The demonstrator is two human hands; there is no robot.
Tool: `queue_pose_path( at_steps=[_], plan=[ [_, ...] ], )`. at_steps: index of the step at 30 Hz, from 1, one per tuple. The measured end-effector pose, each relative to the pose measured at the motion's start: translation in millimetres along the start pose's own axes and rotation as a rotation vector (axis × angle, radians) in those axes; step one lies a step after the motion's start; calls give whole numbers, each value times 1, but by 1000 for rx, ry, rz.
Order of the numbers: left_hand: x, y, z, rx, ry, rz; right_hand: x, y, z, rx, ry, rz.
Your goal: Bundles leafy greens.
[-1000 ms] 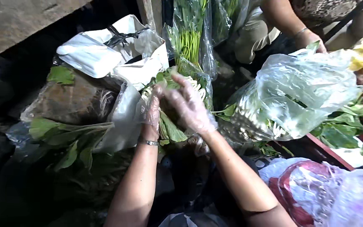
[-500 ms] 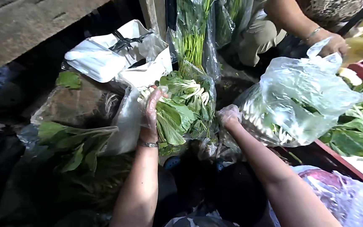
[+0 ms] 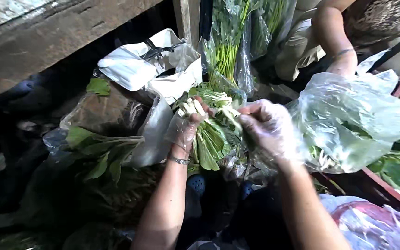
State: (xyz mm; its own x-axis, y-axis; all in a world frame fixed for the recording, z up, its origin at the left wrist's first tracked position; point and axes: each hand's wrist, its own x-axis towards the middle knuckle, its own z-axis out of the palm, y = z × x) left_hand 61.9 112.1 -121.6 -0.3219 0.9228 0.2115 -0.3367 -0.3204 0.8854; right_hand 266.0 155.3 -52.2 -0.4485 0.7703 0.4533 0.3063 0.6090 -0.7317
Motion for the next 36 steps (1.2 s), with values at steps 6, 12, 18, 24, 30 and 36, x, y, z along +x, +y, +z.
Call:
queue_pose_path(
  at_steps=[6, 12, 18, 24, 30, 36],
  plan=[
    [-9, 6, 10, 73, 48, 33, -12, -16, 74, 115, 222, 31],
    [-4, -1, 7, 132, -8, 5, -12, -11, 97, 264, 392, 59],
    [-6, 11, 8, 339, -16, -94, -2, 4, 53, 52, 81, 2],
    [-9, 22, 21, 672, 10, -294, 29, -11, 40, -202, -169, -172],
    [-7, 21, 20, 652, 76, -368, 35, -9, 55, -191, -209, -137],
    [-7, 18, 9, 507, 218, -299, 39, -11, 53, 43, -186, -62]
  ],
)
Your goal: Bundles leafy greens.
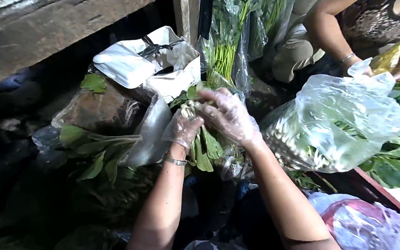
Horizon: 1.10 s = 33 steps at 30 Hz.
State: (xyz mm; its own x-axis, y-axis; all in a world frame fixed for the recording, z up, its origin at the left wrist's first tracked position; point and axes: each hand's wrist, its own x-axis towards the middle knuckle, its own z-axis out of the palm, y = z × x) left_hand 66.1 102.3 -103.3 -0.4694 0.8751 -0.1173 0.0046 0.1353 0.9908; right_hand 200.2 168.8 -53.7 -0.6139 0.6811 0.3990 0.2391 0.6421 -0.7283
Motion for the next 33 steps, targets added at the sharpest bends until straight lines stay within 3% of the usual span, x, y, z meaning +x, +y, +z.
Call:
queue_pose_path(
  at_steps=[3, 5, 10, 16, 21, 25, 29, 33],
  plan=[
    [3, 2, -1, -122, 42, 106, -14, 5, 0, -21, 137, 103],
    [5, 1, 1, -90, 45, 103, -31, 11, 11, -47, 135, 116],
    [-1, -3, 11, -72, 18, 16, -58, 16, 42, -74, 134, 185],
    [8, -6, 17, -156, 32, -111, -50, -6, 38, -190, -13, 346],
    [9, 5, 25, -193, 34, -266, -43, -8, 36, -235, 32, 337],
    [7, 10, 26, -232, -1, -295, -42, -14, 35, -192, 52, 372],
    [7, 2, 25, -337, 22, -220, -38, -15, 27, -140, -168, 486],
    [2, -1, 24, -400, -5, -217, -45, 2, 31, 83, -132, 404]
  ],
)
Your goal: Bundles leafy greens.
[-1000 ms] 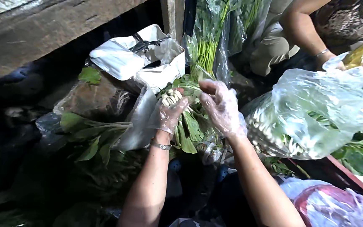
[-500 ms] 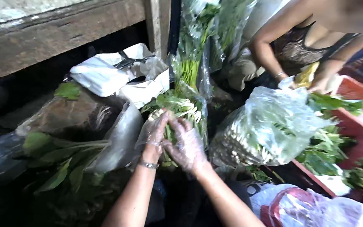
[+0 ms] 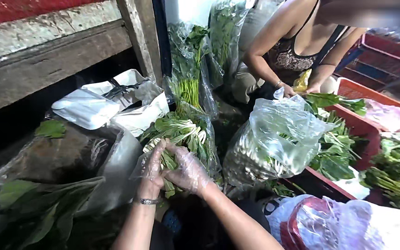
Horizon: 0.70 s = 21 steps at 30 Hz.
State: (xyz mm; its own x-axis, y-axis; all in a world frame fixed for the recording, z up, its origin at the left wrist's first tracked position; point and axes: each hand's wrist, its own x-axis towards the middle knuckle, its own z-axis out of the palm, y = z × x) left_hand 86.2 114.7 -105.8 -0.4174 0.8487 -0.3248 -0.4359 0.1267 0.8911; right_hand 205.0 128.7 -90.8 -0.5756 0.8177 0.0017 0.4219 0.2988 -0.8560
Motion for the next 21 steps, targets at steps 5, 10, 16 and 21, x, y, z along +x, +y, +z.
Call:
queue_pose_path(
  at_steps=[5, 10, 16, 21],
  plan=[
    [-5, 6, -5, -48, -194, 199, -6, 9, 4, 213, 158, -92],
    [-4, 7, -8, -193, -323, 245, -7, 11, -6, 350, 175, -178],
    [-5, 2, -8, -105, -268, 254, -7, 14, 1, 291, 177, -175],
    [10, -17, -33, 63, -302, 370, -9, 11, 13, 270, 172, -121]
  ],
)
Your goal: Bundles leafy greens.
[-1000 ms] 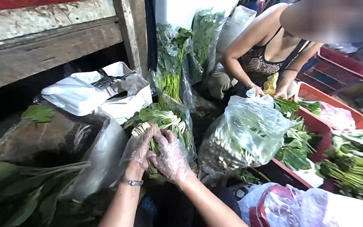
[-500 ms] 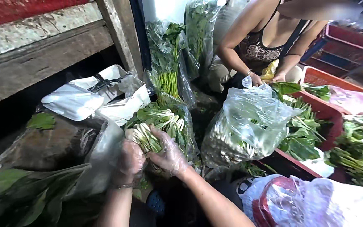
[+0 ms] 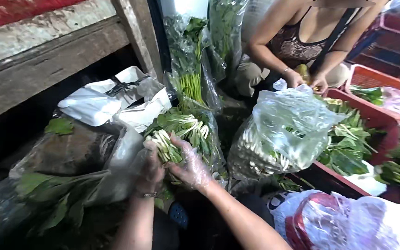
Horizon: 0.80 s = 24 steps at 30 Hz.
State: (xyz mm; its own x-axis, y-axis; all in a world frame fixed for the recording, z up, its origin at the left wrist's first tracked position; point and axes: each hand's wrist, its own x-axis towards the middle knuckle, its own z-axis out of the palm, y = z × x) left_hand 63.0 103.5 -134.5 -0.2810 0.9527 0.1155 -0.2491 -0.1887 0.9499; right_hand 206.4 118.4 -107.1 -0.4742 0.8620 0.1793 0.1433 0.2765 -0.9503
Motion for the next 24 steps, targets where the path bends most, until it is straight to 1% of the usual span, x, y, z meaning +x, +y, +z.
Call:
queue_pose_path(
  at_steps=[2, 4, 5, 7, 9, 12, 14, 15, 16, 17, 18, 19, 20, 21, 22, 23, 24],
  plan=[
    [-3, -9, -13, -4, -23, 5, -2, 3, 8, -5, 15, -12],
    [-6, -10, -16, -40, -53, -25, -2, 2, 15, -41, 51, -12],
    [-6, -6, -14, -61, -59, -50, -3, 1, 18, -73, 60, -7],
    [-7, 7, -5, -81, -8, -130, -4, -1, 22, -156, 66, -39],
    [-8, 15, -3, -103, -9, -192, -4, -4, 25, -242, 54, -85],
    [-9, 14, -9, -249, -71, -187, -5, -8, 25, -306, 0, -113],
    [-6, 17, -13, -378, -109, -203, -2, -11, 12, -278, -140, -140],
    [-6, 21, -17, -408, -128, -208, 3, -13, 2, -252, -211, -165],
    [-5, 25, -21, -427, -113, -195, 9, -14, -9, -206, -246, -179],
    [-4, 29, -25, -368, -57, -146, 17, -15, -23, -146, -253, -162],
    [-3, 33, -31, -308, 3, -82, 25, -13, -39, -71, -208, -114],
    [-2, 36, -39, -289, 33, -8, 35, -9, -56, -20, -101, -49],
    [1, 38, -51, -354, -7, 70, 48, 2, -71, -28, 31, 17],
    [4, 41, -61, -475, -74, 135, 61, 16, -83, -86, 128, 103],
    [9, 44, -72, -621, -200, 201, 74, 31, -92, -161, 172, 221],
    [13, 45, -84, -753, -375, 247, 86, 47, -97, -216, 167, 330],
    [20, 45, -97, -789, -566, 277, 97, 62, -97, -251, 132, 423]
  ],
)
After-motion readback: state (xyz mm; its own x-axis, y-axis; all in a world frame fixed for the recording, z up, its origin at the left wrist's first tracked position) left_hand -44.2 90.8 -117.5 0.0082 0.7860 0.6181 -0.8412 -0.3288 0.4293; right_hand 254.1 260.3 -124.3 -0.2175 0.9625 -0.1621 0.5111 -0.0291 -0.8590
